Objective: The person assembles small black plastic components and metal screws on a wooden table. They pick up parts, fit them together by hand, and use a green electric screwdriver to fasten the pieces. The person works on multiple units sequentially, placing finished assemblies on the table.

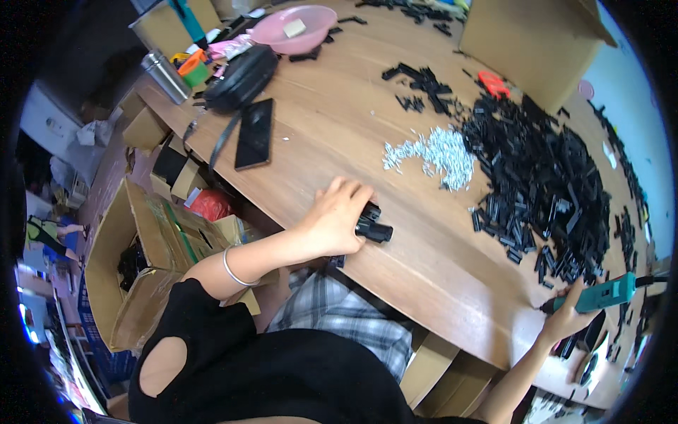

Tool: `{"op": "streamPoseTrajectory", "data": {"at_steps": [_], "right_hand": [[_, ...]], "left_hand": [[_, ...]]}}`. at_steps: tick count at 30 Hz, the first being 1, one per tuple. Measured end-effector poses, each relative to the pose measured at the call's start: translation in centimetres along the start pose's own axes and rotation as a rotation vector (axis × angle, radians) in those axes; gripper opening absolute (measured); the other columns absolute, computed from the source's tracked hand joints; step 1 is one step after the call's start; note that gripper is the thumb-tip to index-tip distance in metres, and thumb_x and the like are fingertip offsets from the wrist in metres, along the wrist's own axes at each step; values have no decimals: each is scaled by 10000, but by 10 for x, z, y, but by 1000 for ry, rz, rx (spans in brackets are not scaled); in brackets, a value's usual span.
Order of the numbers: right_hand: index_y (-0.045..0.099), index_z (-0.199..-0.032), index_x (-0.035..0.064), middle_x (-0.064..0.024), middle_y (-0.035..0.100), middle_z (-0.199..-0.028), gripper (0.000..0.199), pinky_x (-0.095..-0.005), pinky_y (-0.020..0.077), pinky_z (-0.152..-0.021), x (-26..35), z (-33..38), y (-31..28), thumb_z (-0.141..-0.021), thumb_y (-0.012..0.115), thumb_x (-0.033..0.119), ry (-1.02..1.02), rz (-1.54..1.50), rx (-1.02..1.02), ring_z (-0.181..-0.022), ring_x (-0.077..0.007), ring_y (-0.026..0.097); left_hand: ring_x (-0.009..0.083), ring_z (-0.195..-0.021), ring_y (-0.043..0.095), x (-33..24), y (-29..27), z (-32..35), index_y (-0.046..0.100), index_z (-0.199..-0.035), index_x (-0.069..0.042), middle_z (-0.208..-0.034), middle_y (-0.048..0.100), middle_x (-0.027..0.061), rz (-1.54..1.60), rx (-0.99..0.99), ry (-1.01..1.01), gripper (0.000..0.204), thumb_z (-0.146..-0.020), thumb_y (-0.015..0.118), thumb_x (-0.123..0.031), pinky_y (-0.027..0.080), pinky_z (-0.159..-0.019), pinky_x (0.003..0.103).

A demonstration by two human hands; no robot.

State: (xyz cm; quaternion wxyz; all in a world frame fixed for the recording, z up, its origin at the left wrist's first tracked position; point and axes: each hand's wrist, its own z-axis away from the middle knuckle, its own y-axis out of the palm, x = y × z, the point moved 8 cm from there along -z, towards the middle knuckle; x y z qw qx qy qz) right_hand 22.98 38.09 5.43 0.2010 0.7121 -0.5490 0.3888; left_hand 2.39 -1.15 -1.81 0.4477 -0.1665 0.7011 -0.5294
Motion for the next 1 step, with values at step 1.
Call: {"op": "streamPoseTrajectory", "data": {"at_steps": [1], "right_hand": [[474, -1217, 59, -26, 537, -664, 396, -188, 413, -483, -4, -3, -2, -859, 628, 130, 13, 55, 23, -523, -70, 491]], "left_hand": [[341, -1194, 363, 3, 0, -1, 428, -1182, -34, -1176, 466, 184, 22, 77, -17, 651, -613, 710, -176, 367, -893, 563]]}}
